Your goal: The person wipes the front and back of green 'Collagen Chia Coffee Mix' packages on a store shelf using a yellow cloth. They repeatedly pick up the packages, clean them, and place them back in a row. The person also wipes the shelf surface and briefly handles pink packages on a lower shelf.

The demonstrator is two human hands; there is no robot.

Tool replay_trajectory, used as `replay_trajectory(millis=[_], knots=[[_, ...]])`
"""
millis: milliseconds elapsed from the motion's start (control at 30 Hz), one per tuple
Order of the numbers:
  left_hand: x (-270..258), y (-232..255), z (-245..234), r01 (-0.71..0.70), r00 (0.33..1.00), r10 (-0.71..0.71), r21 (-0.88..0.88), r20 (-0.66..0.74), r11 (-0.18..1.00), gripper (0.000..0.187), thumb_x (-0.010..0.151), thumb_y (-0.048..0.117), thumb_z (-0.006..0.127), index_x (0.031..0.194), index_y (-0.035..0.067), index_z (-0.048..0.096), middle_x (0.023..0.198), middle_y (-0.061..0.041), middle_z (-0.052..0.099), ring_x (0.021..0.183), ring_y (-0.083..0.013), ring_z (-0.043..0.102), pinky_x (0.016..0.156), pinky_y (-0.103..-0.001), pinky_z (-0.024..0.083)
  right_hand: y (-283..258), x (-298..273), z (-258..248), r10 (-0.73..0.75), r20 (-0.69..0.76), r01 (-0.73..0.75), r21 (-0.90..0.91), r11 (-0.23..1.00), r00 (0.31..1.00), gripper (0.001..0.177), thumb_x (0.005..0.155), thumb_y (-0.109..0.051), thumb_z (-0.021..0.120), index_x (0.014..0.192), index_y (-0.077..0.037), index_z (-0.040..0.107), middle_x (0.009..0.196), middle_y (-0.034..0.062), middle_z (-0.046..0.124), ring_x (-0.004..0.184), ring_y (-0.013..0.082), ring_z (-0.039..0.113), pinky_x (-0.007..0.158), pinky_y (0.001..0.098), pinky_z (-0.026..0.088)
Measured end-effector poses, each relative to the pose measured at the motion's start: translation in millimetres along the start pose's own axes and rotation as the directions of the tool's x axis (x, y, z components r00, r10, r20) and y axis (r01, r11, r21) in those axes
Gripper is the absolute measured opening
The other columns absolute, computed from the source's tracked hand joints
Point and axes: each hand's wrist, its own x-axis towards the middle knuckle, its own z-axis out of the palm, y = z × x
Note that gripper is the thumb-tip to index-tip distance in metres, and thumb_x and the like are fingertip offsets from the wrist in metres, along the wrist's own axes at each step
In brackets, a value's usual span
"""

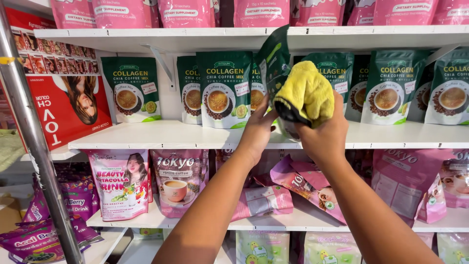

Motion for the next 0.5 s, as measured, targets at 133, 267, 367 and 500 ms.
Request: replay_trajectory(millis=[133, 267, 367, 500], knots=[[9.3, -41.3, -13.9, -0.059, 0.998, 0.055, -0.138, -0.036, 0.989, 0.076, 0.096, 0.037, 0.063, 0.161, 0.014, 0.032, 0.157, -0.009, 0.052, 0.138, -0.0132, 0.048, 0.111, -0.027, 0.031, -4.7, -10.0, -8.2, -0.125, -0.032, 0.127, 0.048, 0.991, 0.992, 0.071, 0.080, -0.006, 0.088, 0.139, 0.001, 0.049, 0.124, 0.0175, 0.071, 0.116, 0.0256, 0.071, 0.100, 0.0355, 0.054], [0.4, -34.3, -19.0, 0.045, 0.990, -0.074, -0.231, -0.117, 0.972, 0.068, 0.092, 0.041, 0.067, 0.146, 0.004, 0.048, 0.139, -0.010, 0.061, 0.125, -0.0160, 0.056, 0.104, -0.030, 0.040, 15.2, -20.6, -8.5, 0.044, -0.079, -0.003, 0.464, 0.886, 0.996, 0.057, 0.089, 0.001, 0.078, 0.140, 0.002, 0.051, 0.131, 0.0064, 0.066, 0.120, 0.0177, 0.066, 0.107, 0.0309, 0.052], [0.3, -30.1, -30.8, 0.046, 0.989, -0.071, -0.190, -0.128, 0.981, 0.059, 0.089, 0.033, 0.074, 0.135, -0.002, 0.060, 0.122, -0.012, 0.070, 0.111, -0.0210, 0.064, 0.096, -0.033, 0.048, 29.1, -23.5, -15.4, 0.254, -0.036, -0.192, 0.553, 0.811, 0.967, 0.050, 0.085, 0.005, 0.072, 0.133, 0.002, 0.059, 0.126, 0.0048, 0.067, 0.113, 0.0170, 0.066, 0.100, 0.0304, 0.052], [-15.2, 1.2, -42.7, 0.089, 0.995, -0.073, -0.290, 0.066, 0.953, 0.053, 0.083, 0.015, 0.080, 0.130, 0.002, 0.059, 0.114, -0.010, 0.073, 0.102, -0.0207, 0.072, 0.090, -0.035, 0.057, 50.0, -30.6, -14.0, 0.482, 0.068, -0.395, 0.678, 0.621, 0.874, 0.051, 0.077, 0.009, 0.067, 0.127, 0.000, 0.061, 0.117, 0.0021, 0.068, 0.105, 0.0162, 0.066, 0.092, 0.0307, 0.053]])
